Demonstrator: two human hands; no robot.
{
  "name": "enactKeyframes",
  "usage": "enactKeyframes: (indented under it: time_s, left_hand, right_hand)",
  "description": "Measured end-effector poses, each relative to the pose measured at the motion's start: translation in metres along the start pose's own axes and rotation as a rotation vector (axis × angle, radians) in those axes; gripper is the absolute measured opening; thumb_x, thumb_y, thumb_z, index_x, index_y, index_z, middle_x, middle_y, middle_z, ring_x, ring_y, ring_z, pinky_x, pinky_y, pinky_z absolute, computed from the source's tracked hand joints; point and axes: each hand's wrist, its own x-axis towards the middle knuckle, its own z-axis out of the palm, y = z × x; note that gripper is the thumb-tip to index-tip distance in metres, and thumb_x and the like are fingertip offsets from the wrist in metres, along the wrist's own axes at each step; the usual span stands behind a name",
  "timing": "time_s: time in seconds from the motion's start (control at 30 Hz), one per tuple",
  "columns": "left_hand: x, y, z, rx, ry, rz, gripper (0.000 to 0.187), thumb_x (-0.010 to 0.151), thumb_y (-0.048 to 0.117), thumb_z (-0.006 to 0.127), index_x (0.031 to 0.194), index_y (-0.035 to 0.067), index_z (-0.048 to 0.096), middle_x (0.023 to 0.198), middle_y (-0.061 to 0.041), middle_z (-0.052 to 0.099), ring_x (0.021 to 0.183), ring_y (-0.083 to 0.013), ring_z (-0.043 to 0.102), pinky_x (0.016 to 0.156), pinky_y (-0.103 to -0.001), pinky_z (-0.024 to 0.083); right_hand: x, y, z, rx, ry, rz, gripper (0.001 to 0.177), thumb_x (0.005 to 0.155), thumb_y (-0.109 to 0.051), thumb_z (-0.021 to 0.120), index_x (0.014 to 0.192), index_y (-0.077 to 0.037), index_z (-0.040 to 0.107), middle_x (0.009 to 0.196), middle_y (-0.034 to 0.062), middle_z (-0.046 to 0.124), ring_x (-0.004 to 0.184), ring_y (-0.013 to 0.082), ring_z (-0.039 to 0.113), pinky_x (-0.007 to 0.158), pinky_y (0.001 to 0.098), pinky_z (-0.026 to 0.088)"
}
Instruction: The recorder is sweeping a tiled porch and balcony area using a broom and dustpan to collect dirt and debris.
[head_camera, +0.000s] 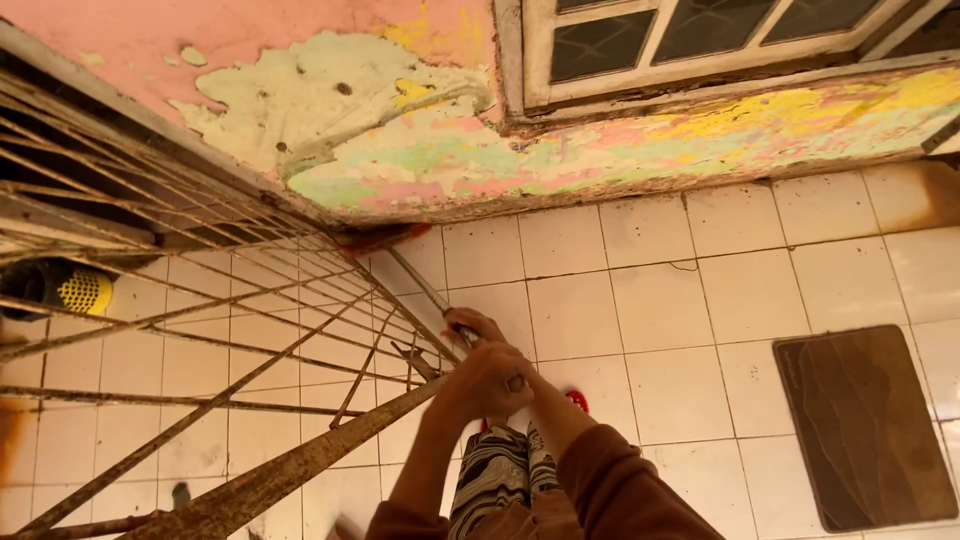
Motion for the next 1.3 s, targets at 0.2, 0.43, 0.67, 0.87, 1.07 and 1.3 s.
enactKeyframes:
  time_s: [0.2,0.43,0.67,0.87,1.07,1.3]
  left_hand:
    - [-0.013,0.042,-0.047,-0.185,0.080,0.071,0.028,0.065,0.009,0.073,0.061,0.003,0.046,0.060,-0.009,0.052,0.056,-0.0230,0.052,0.058,-0.039,0.043]
    - [-0.019,0.111,-0.133,-0.582,0.239,0.152,0.016,0.069,0.002,0.061,0.062,0.006,0.048,0.063,-0.006,0.055,0.054,-0.0192,0.057,0.056,-0.032,0.050]
    - [0.013,0.103,-0.110,-0.168,0.264,0.249,0.023,0.070,-0.003,0.065,0.064,0.006,0.045,0.061,-0.007,0.045,0.056,-0.0215,0.047,0.051,-0.037,0.037]
    - [0.063,0.073,-0.083,-0.403,0.104,0.304,0.026,0.078,-0.002,0.069,0.069,0.008,0.046,0.069,-0.005,0.060,0.070,-0.0202,0.056,0.062,-0.032,0.046]
    - [0.086,0.130,-0.115,-0.666,-0.004,0.177,0.026,0.079,-0.002,0.063,0.064,0.007,0.044,0.058,-0.003,0.057,0.054,-0.0162,0.059,0.053,-0.031,0.050]
    - [0.139,0.135,-0.062,-0.385,-0.139,0.397,0.020,0.074,0.010,0.069,0.065,0.008,0.051,0.063,-0.004,0.057,0.059,-0.0171,0.057,0.058,-0.031,0.044]
  right_hand:
    - [-0.010,-0.036,-0.009,-0.295,-0.216,-0.044,0.023,0.092,-0.011,0.073,0.082,-0.003,0.055,0.072,0.0086,0.053,0.061,0.0223,0.049,0.058,0.0373,0.042]
    - [-0.007,-0.110,0.006,-0.358,-0.075,0.055,0.033,0.081,-0.005,0.073,0.062,-0.004,0.046,0.059,0.0085,0.046,0.053,0.0200,0.044,0.049,0.0349,0.035]
    - [0.042,-0.093,0.016,-0.203,0.190,-0.217,0.025,0.090,-0.008,0.069,0.079,-0.002,0.047,0.069,0.0081,0.048,0.058,0.0098,0.043,0.050,0.0319,0.036]
    - [0.041,-0.112,-0.053,-0.263,0.014,0.060,0.035,0.071,-0.014,0.075,0.068,-0.002,0.042,0.059,0.0064,0.044,0.053,0.0070,0.040,0.043,0.0296,0.034]
    - [0.044,-0.139,-0.087,-0.369,0.089,-0.014,0.034,0.072,-0.017,0.074,0.062,-0.004,0.044,0.055,0.0029,0.047,0.050,0.0067,0.041,0.043,0.0298,0.036]
    - [0.053,-0.121,-0.127,-0.325,0.513,-0.226,0.023,0.095,-0.009,0.064,0.087,0.000,0.044,0.073,0.0016,0.042,0.062,0.0068,0.035,0.049,0.0309,0.035]
